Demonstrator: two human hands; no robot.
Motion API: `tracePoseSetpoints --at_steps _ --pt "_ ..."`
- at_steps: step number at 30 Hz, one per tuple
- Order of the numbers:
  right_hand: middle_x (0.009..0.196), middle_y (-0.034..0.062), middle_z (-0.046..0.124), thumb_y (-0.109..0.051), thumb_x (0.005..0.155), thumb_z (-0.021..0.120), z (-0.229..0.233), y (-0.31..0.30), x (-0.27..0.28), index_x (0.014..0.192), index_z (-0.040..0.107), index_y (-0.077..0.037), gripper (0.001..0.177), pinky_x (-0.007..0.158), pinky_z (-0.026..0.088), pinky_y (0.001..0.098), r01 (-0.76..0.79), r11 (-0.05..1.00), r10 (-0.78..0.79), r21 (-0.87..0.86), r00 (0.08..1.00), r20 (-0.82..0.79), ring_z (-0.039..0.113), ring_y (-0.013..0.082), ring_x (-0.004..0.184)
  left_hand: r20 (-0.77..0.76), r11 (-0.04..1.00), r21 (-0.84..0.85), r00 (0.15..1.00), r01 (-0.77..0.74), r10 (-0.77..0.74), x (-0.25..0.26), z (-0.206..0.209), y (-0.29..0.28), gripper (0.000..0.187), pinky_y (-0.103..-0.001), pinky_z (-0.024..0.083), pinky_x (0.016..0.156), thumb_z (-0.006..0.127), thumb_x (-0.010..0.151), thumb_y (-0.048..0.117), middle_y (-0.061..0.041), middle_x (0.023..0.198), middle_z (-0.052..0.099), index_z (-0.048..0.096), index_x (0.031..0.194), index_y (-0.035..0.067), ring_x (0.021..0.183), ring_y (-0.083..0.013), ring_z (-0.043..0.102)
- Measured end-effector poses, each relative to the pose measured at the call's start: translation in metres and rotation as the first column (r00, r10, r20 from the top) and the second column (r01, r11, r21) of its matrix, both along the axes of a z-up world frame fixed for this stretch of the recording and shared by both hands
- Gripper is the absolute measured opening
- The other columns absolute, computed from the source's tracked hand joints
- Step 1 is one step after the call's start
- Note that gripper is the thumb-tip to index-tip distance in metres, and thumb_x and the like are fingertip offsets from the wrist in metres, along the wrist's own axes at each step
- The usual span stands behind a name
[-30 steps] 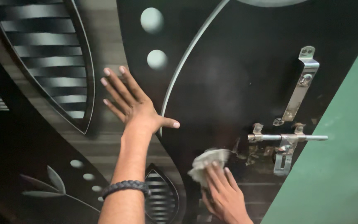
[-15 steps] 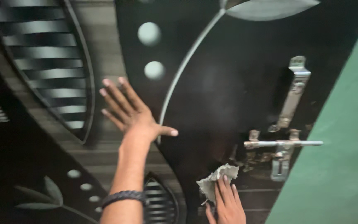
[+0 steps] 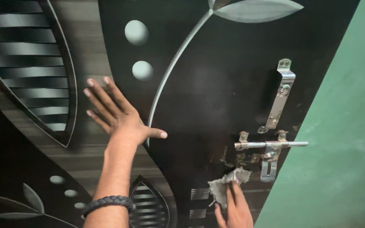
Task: The person wipes the surface of a dark-colored door with a white cloth, focusing on the area around the handle and latch. The person repeatedly rubs the same spots, especially near the latch mechanism, while occasionally moving to adjacent areas of the door.
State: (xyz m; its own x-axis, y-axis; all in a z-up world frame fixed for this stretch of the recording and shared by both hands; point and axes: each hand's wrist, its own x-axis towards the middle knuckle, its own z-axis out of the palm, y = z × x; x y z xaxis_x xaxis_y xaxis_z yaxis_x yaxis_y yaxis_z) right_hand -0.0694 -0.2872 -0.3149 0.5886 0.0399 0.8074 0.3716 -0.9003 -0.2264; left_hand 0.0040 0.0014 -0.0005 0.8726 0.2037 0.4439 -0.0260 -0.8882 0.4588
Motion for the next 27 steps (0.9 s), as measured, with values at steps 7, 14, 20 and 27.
tracePoseSetpoints --at_steps 7,14,20,27 --pt "0.149 0.0356 0.034 -0.023 0.072 0.080 -0.012 -0.012 0.004 0.140 0.046 0.003 0.081 0.104 0.046 0.0483 0.015 0.993 -0.001 0.115 0.994 -0.114 0.045 0.0516 0.133 -0.031 1.000 0.009 0.999 -0.010 0.010 0.001 0.002 -0.002 0.188 -0.070 -0.012 0.123 0.101 0.036 0.060 -0.029 0.155 -0.043 -0.041 0.147 0.007 0.146 -0.0445 -0.039" --pt "0.162 0.0308 0.016 -0.020 0.068 0.079 0.049 0.008 -0.002 0.149 0.039 -0.005 0.092 0.095 0.047 0.0507 0.087 0.988 -0.080 0.130 0.995 -0.060 0.048 0.0492 0.120 -0.012 1.000 0.010 1.000 -0.016 0.016 0.000 0.000 0.001 0.187 -0.070 -0.011 0.124 0.100 0.036 0.061 -0.029 0.155 -0.043 -0.040 0.148 0.007 0.147 -0.0440 -0.038" --pt "0.167 0.0194 0.016 -0.021 0.071 0.077 0.061 0.012 0.002 0.149 0.039 -0.003 0.089 0.095 0.047 0.0476 0.165 0.970 -0.151 0.181 0.985 -0.089 0.047 0.0423 0.116 -0.023 1.000 0.009 1.000 -0.010 0.010 0.004 -0.002 0.000 0.188 -0.070 -0.011 0.123 0.101 0.036 0.061 -0.030 0.155 -0.043 -0.041 0.147 0.008 0.146 -0.0447 -0.039" --pt "0.164 0.0155 0.029 -0.022 0.075 0.073 0.041 0.008 0.005 0.149 0.041 0.004 0.084 0.102 0.045 0.0437 0.081 0.990 -0.082 0.119 0.997 -0.004 0.051 0.0372 0.123 -0.018 1.000 0.006 1.000 -0.003 0.003 0.004 -0.002 0.000 0.188 -0.070 -0.011 0.123 0.101 0.035 0.060 -0.030 0.155 -0.043 -0.040 0.147 0.008 0.146 -0.0442 -0.038"
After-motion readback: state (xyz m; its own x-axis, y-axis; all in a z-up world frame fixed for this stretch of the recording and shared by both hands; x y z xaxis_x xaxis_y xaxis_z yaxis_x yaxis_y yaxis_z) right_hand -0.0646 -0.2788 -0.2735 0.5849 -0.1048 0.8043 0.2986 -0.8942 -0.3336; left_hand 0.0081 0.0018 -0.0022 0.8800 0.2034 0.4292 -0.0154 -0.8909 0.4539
